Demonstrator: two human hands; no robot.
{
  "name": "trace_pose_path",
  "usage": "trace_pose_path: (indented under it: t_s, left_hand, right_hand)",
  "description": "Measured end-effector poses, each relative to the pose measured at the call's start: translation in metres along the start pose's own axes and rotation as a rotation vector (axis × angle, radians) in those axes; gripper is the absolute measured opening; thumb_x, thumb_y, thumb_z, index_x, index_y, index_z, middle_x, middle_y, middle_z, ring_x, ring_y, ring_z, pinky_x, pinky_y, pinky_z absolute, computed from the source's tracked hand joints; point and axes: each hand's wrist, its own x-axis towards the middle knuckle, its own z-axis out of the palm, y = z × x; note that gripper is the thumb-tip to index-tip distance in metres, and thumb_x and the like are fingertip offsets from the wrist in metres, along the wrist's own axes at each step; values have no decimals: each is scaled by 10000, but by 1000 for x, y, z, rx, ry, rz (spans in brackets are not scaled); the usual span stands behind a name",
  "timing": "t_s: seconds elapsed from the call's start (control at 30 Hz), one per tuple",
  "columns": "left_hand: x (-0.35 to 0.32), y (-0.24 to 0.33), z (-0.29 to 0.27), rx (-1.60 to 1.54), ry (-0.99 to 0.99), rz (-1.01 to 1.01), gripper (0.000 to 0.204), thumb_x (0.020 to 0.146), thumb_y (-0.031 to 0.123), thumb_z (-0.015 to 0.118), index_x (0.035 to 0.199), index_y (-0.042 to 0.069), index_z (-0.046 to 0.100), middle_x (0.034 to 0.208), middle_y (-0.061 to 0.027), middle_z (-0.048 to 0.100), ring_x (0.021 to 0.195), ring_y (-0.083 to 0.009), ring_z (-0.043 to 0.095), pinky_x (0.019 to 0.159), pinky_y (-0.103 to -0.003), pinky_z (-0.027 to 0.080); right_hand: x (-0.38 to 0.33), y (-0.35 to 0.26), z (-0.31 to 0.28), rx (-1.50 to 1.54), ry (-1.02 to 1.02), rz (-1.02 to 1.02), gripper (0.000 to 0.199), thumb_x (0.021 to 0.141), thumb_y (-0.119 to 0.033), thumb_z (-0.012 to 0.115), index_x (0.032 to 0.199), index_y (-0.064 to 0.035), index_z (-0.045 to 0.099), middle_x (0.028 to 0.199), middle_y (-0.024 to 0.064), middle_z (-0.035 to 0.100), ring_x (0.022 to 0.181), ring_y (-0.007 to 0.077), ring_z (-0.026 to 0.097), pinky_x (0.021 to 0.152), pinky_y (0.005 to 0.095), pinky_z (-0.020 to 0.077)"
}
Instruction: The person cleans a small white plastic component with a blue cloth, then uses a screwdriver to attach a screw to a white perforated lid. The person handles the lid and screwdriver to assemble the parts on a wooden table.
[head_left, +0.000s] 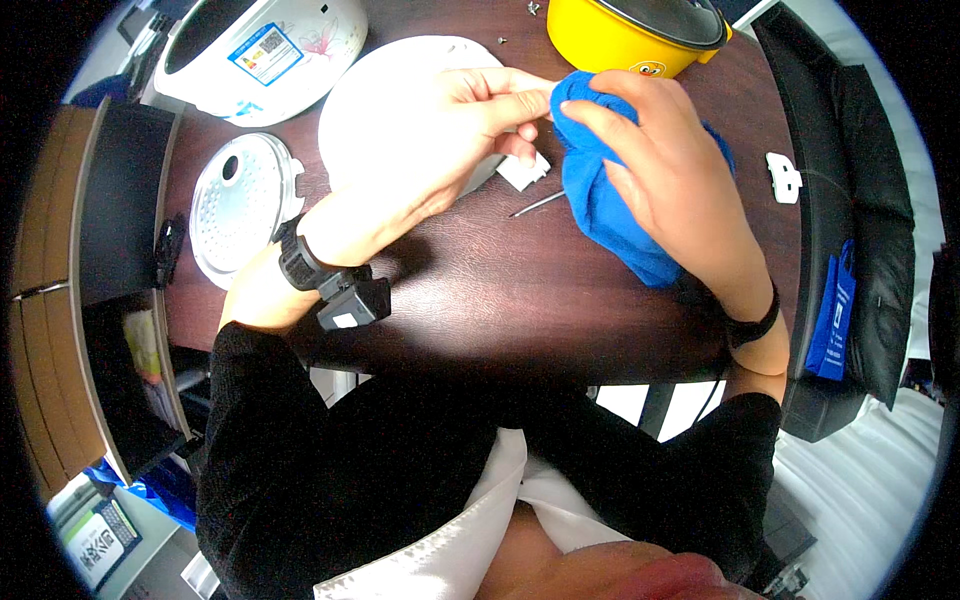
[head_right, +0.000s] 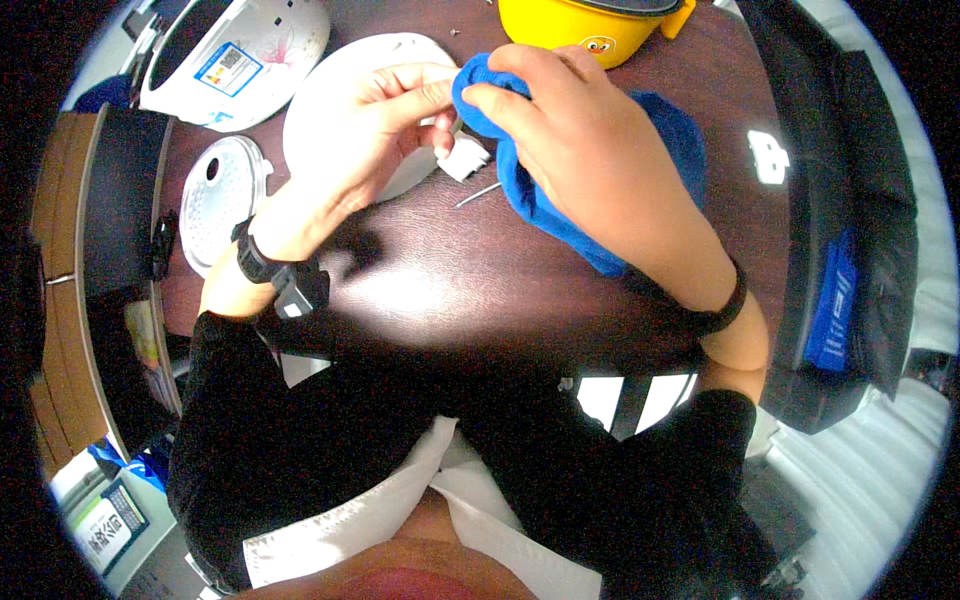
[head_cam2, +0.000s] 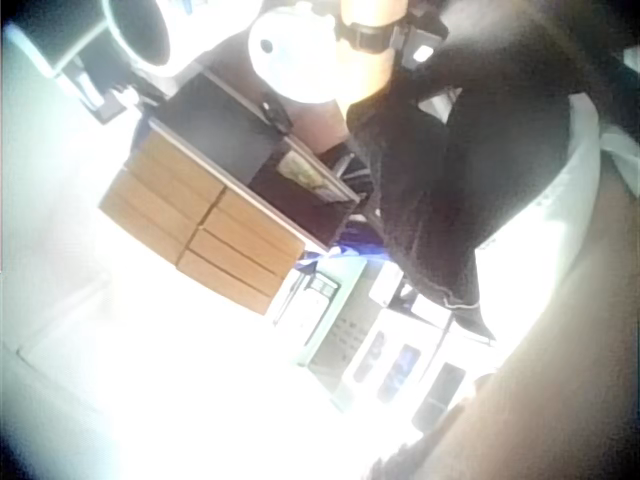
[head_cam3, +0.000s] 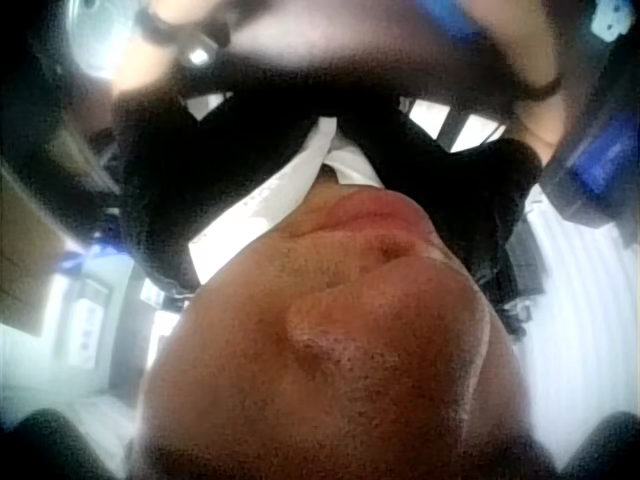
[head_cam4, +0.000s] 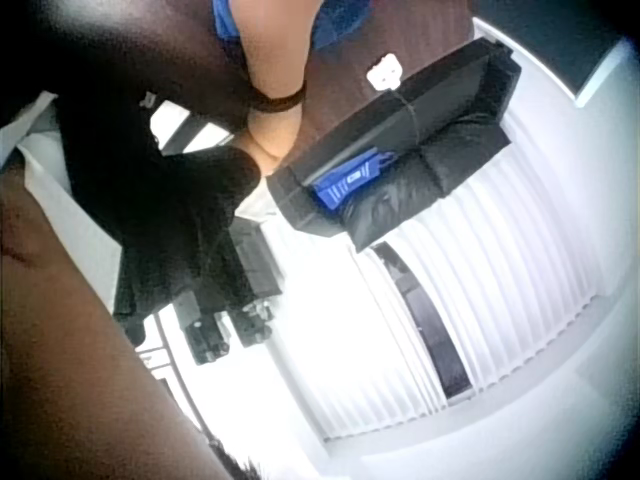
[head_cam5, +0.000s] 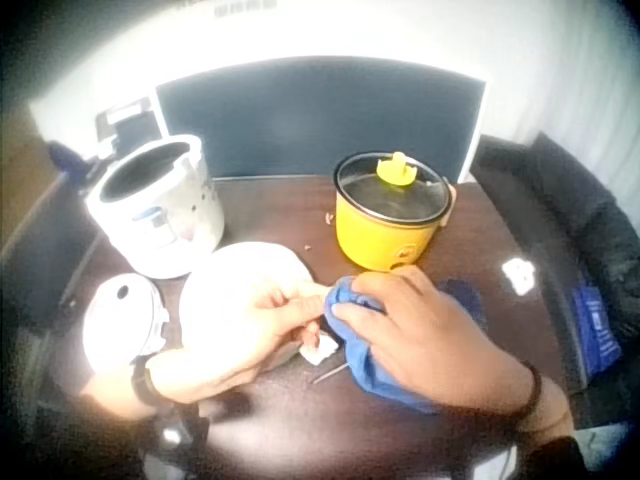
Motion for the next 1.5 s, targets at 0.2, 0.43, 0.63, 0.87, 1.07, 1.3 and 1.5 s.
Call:
trace_pose_path:
  t_s: [0.2, 0.43, 0.63, 0.87, 1.07, 1.3, 1.5]
  left_hand:
    - [-1, -1, -1, -35, -51, 2, 160, 948, 115, 559, 1020, -3, 639, 793, -18, 629, 670, -94, 576, 669, -237, 504]
    - [-4, 9, 1, 14, -153, 121, 180, 958, 131, 555, 1036, -17, 621, 852, -47, 628, 691, -100, 589, 682, -248, 517]
    - [-2, 6, 0, 234, -103, 75, 209, 966, 161, 556, 1066, -18, 600, 916, -66, 630, 729, -127, 629, 683, -267, 552]
    - [-4, 3, 6, -28, -150, 54, 239, 959, 162, 572, 1130, -5, 579, 936, -82, 639, 777, -139, 646, 705, -266, 564]
    - [-1, -6, 2, 47, -101, 66, 231, 953, 145, 578, 1126, -8, 583, 891, -71, 645, 748, -139, 646, 683, -257, 563]
    - [-1, -5, -5, 344, -78, 45, 244, 941, 122, 582, 1148, -7, 585, 896, -73, 649, 668, -134, 640, 661, -261, 565]
    - [-3, -5, 1, 46, -116, 22, 265, 915, 60, 606, 1168, -14, 579, 975, -94, 658, 691, -127, 644, 682, -247, 559]
  right_hand:
    - [-3, 1, 5, -10, -31, -46, 299, 770, -79, 578, 1064, -83, 634, 1125, 89, 561, 968, 282, 558, 861, 362, 485]
    - [-12, 32, -4, -111, -144, 105, 340, 758, -44, 580, 1094, -75, 623, 1123, 117, 555, 1015, 321, 544, 881, 395, 467]
    - [-1, 9, -18, 155, 15, 83, 422, 711, 2, 622, 1124, -81, 585, 1122, 138, 534, 1079, 344, 525, 933, 424, 431]
    - [-4, 7, 0, 158, 38, 126, 440, 721, 1, 626, 1151, -65, 563, 1110, 146, 523, 1067, 347, 527, 934, 412, 431]
    - [-6, 6, -2, 180, -5, 137, 442, 717, -6, 630, 1150, -67, 562, 1107, 143, 523, 1060, 345, 529, 930, 410, 434]
    - [-2, 1, -14, 151, -15, 122, 438, 700, 1, 636, 1127, -74, 578, 1110, 138, 529, 1055, 345, 530, 911, 409, 446]
    - [-4, -3, -3, 99, 8, 87, 454, 679, -9, 655, 1124, -66, 582, 1108, 126, 537, 1020, 343, 537, 882, 407, 467]
